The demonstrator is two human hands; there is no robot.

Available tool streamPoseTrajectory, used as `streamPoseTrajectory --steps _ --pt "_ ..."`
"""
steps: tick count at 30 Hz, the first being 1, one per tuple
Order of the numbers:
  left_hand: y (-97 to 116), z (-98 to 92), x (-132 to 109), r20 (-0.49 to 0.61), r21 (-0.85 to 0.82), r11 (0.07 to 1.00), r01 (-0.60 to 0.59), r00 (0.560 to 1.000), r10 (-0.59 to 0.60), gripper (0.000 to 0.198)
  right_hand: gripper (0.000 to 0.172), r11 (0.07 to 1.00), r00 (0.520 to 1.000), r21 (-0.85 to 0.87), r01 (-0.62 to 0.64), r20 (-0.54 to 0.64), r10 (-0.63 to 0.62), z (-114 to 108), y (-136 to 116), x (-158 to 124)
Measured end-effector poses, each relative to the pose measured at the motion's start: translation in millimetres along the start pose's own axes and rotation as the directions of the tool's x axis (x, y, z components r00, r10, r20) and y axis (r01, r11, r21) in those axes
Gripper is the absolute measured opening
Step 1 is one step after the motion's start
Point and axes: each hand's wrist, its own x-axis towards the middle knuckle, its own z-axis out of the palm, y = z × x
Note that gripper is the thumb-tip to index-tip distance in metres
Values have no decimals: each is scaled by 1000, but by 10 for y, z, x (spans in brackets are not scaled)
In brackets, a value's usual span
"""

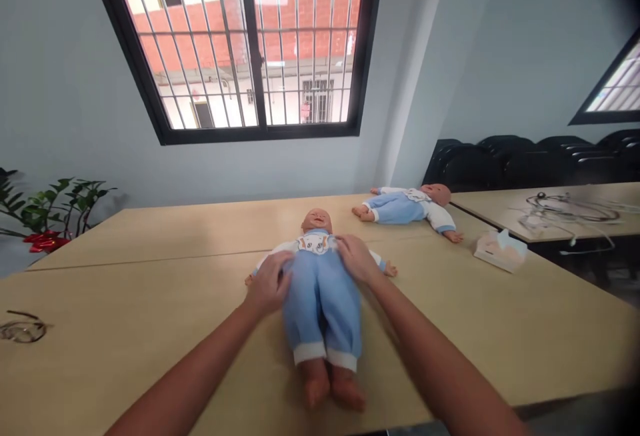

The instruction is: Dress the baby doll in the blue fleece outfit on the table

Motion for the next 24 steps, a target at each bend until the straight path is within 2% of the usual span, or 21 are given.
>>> streamPoseTrajectory --steps 1,3,6,8,11,13,19,24 --pt "-140 45 172 14 -20 993 120 993 -120 41 35 1000 1000 -11 4 8 -4 72 22 131" --pt "-351 155 499 79 -51 969 242 968 -238 50 35 999 1000 -31 12 18 -12 203 54 266" --pt "-515 341 846 180 -80 968 237 959 -220 52 40 999 1000 -50 -7 8 8 338 125 235" --pt "-559 456 951 250 -101 968 230 948 -199 51 42 998 1000 -56 -19 2 19 380 196 163" --pt "-586 583 957 311 -104 962 251 927 -208 50 43 998 1000 -56 -15 -5 15 390 294 106" --pt "-590 631 906 302 -88 956 279 922 -241 46 43 998 1000 -52 -27 5 28 384 330 109" --pt "-591 653 782 244 -76 952 296 931 -270 42 41 992 996 -95 -79 41 83 394 333 143" --pt "-669 681 846 272 -108 935 336 915 -297 40 42 984 991 -138 -110 57 119 396 328 154"
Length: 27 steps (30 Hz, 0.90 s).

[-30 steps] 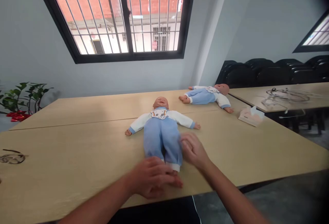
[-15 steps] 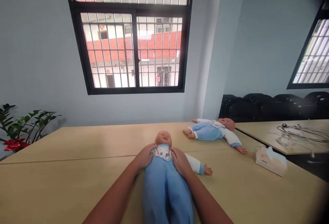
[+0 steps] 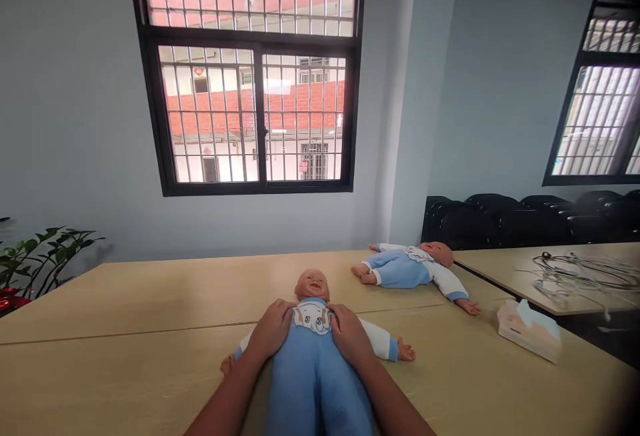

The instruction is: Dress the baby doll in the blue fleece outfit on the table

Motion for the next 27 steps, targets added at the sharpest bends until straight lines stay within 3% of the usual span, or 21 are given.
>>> streamPoseTrajectory --steps 5,13,20,27 --pt "-81 -54 204 117 -68 992 109 988 -101 34 44 999 998 -50 -16 53 19 -53 9 38" --pt "-186 -194 375 380 -158 961 229 912 -155 27 31 976 989 -218 -4 141 36 -226 16 17" --pt "-265 -295 300 441 -318 883 344 879 -183 35 32 945 991 -324 -46 108 85 -292 -106 2" --pt "-285 -248 276 511 -382 813 440 833 -211 31 25 913 982 -373 -162 32 187 -252 -211 -9"
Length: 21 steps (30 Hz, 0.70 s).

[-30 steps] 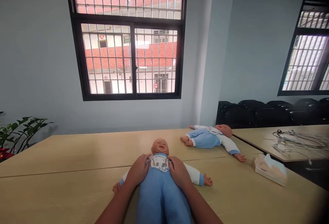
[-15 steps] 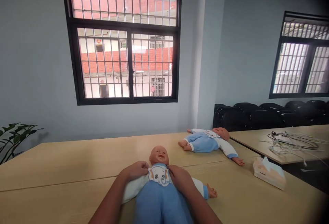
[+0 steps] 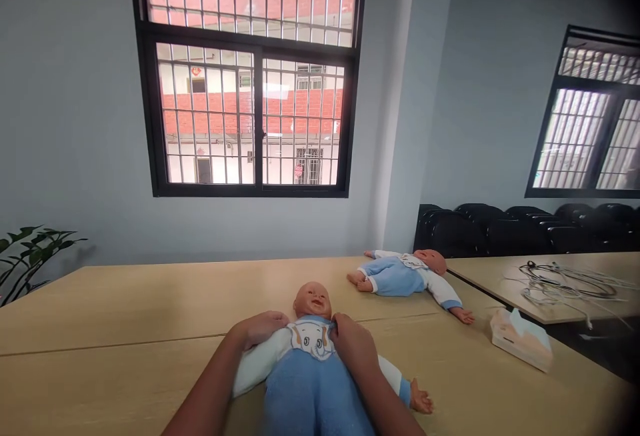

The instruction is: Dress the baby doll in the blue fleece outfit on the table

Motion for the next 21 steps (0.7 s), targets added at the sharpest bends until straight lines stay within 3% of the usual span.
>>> streamPoseTrajectory --steps 11,21 --pt "-181 -86 61 90 -179 983 49 995 -33 39 32 980 982 63 187 29 -189 -64 144 -30" --pt "-119 13 27 66 56 998 35 997 -39 30 30 981 980 90 171 84 -178 -32 214 -34"
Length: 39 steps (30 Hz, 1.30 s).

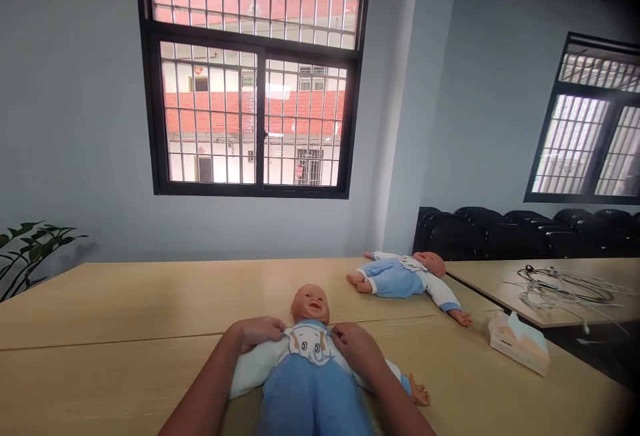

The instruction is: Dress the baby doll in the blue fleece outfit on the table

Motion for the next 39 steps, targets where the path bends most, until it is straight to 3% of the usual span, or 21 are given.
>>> streamPoseTrajectory --steps 3,7,12,15,20,27,35,39 --pt "46 20 -16 -103 140 988 -63 992 78 34 35 1000 1000 0 1 1 -1 18 5 -1" --pt "149 51 -48 -235 324 934 -147 944 230 35 35 1000 1000 8 1 -9 -1 30 9 3" --pt "292 8 -152 -256 516 842 -157 910 326 20 34 1000 999 14 -21 -27 21 33 11 4" --pt "315 -29 -202 -245 575 810 -118 920 308 21 34 999 998 15 -38 -44 38 38 8 3" --pt "228 -24 -196 -257 605 796 21 951 171 23 29 998 995 26 -65 -72 67 48 -5 4" --pt "153 -28 -165 -237 621 772 136 971 20 8 28 998 994 30 -60 -89 62 75 -16 7" --pt "272 -27 -264 -291 597 800 69 947 136 18 30 1000 995 -1 -24 -99 24 50 -16 -4" --pt "318 23 -312 -305 583 809 81 944 125 17 31 999 993 -39 -7 -116 2 46 -24 -9"
